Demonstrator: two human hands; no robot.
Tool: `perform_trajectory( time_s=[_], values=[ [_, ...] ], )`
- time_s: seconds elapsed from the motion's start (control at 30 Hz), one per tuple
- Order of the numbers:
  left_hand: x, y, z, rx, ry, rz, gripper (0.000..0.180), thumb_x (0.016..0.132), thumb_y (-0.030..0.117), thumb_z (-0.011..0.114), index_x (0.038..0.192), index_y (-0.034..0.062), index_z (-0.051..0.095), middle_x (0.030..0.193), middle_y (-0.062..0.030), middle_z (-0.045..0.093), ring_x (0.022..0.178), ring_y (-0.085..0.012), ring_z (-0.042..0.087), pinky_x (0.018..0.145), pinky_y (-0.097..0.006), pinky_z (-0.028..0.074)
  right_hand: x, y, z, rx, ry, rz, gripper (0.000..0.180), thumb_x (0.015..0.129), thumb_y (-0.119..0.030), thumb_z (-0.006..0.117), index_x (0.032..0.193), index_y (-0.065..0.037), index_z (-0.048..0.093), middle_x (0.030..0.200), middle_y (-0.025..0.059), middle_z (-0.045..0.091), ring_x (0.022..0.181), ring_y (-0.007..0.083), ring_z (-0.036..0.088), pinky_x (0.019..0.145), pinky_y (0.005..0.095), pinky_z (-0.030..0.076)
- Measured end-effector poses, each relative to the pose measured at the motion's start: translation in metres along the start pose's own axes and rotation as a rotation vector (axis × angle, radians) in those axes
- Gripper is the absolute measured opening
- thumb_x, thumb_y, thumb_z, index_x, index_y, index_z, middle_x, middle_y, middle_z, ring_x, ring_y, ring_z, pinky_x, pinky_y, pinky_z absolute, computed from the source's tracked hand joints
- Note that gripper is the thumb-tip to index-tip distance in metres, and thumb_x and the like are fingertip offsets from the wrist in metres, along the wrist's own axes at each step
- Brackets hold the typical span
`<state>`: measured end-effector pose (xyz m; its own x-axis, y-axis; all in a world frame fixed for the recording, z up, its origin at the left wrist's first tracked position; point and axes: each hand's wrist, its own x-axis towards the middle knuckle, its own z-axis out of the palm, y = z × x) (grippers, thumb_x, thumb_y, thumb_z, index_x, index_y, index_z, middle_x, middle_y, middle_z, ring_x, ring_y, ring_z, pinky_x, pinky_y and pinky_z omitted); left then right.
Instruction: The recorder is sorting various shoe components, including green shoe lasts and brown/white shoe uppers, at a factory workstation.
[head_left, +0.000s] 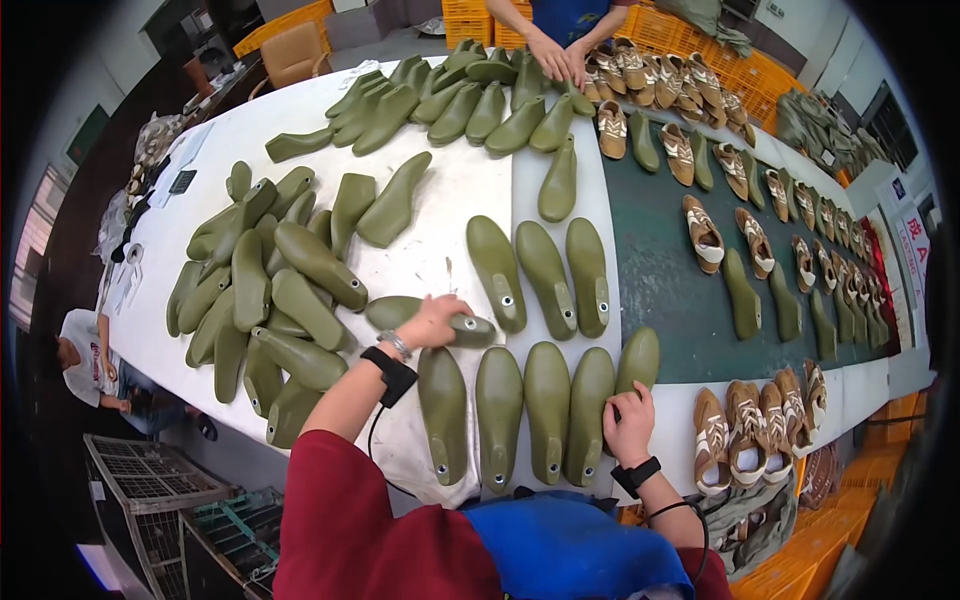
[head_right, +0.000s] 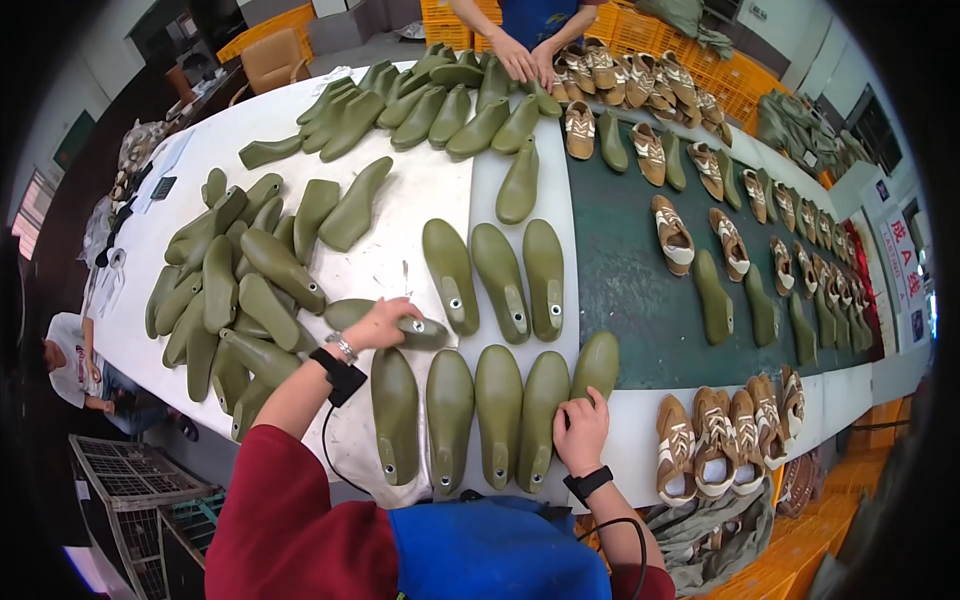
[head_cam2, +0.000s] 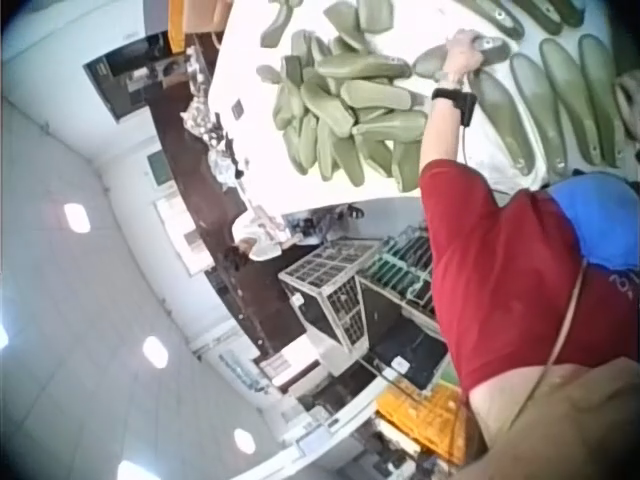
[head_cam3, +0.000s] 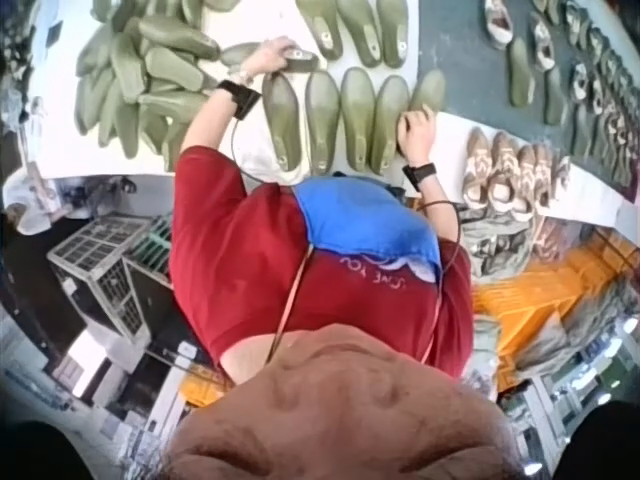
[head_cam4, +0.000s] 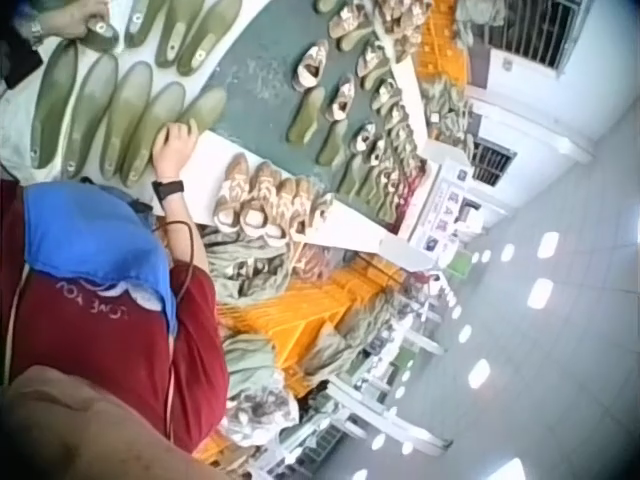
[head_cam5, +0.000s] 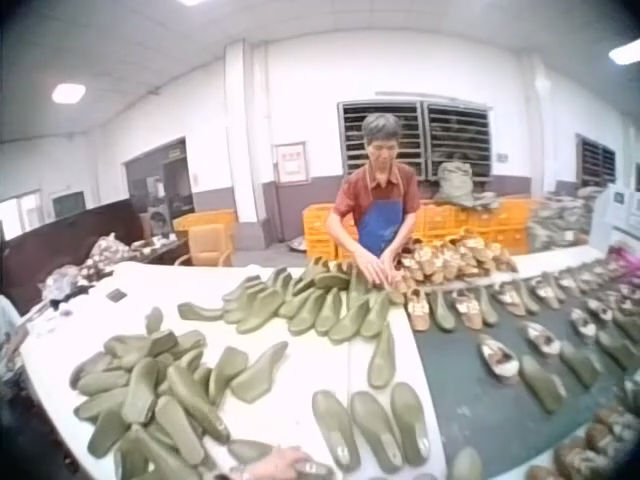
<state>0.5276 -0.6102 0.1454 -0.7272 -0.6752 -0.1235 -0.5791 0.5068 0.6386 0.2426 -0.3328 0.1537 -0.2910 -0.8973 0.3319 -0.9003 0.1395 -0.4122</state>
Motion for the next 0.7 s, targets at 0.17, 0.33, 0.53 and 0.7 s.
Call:
perform_trajectory(
  time_s=[0.17, 0.33, 0.53, 0.7],
  values=[
    [0.006, 0.024, 0.018, 0.190, 0.034, 0.214, 0.037, 0.058, -0.012, 0.050, 0.082, 0.0126, 0.062, 0.111, -0.0100, 0.055, 0.127, -0.0390, 0.029, 0.103, -0.058, 0.018, -0.001, 0.004, 0.004, -0.002, 0.023, -0.028, 0.005, 0.069, -0.007, 0.063, 0.074, -0.006, 0.063, 0.080, 0.0075, 0.060, 0.103, 0.0348, 0.049, 0.088, 0.0427, 0.040],
    [-0.010, 0.018, 0.024, 0.296, 0.287, 0.303, 0.054, 0.051, -0.014, 0.051, 0.094, 0.0140, 0.065, 0.128, -0.0198, 0.042, 0.122, -0.0457, 0.032, 0.102, -0.047, 0.031, -0.005, 0.011, -0.004, 0.133, 0.077, -0.004, 0.023, 0.069, -0.006, 0.062, 0.092, -0.004, 0.059, 0.105, 0.0173, 0.052, 0.104, 0.0355, 0.048, 0.091, 0.0432, 0.039],
    [-0.104, 0.081, 0.046, 0.182, 0.322, 0.196, 0.043, 0.068, 0.001, 0.061, 0.111, -0.0006, 0.052, 0.115, -0.0234, 0.048, 0.111, -0.0424, 0.041, 0.097, -0.045, 0.035, -0.026, 0.016, -0.058, -0.154, -0.493, 0.284, 0.066, 0.076, -0.024, 0.060, 0.135, -0.020, 0.031, 0.078, 0.0182, 0.062, 0.066, 0.0336, 0.062, 0.055, 0.0438, 0.049],
    [-0.162, 0.141, 0.117, 0.158, 0.283, 0.008, 0.050, 0.074, 0.020, 0.067, 0.118, 0.0037, 0.050, 0.123, -0.0230, 0.045, 0.114, -0.0409, 0.042, 0.095, -0.047, 0.035, 0.023, 0.080, -0.031, -0.187, -0.306, 0.195, 0.064, 0.078, -0.026, 0.059, 0.135, -0.017, 0.031, 0.067, 0.0162, 0.062, 0.060, 0.0333, 0.062, 0.055, 0.0443, 0.049]
  ],
)
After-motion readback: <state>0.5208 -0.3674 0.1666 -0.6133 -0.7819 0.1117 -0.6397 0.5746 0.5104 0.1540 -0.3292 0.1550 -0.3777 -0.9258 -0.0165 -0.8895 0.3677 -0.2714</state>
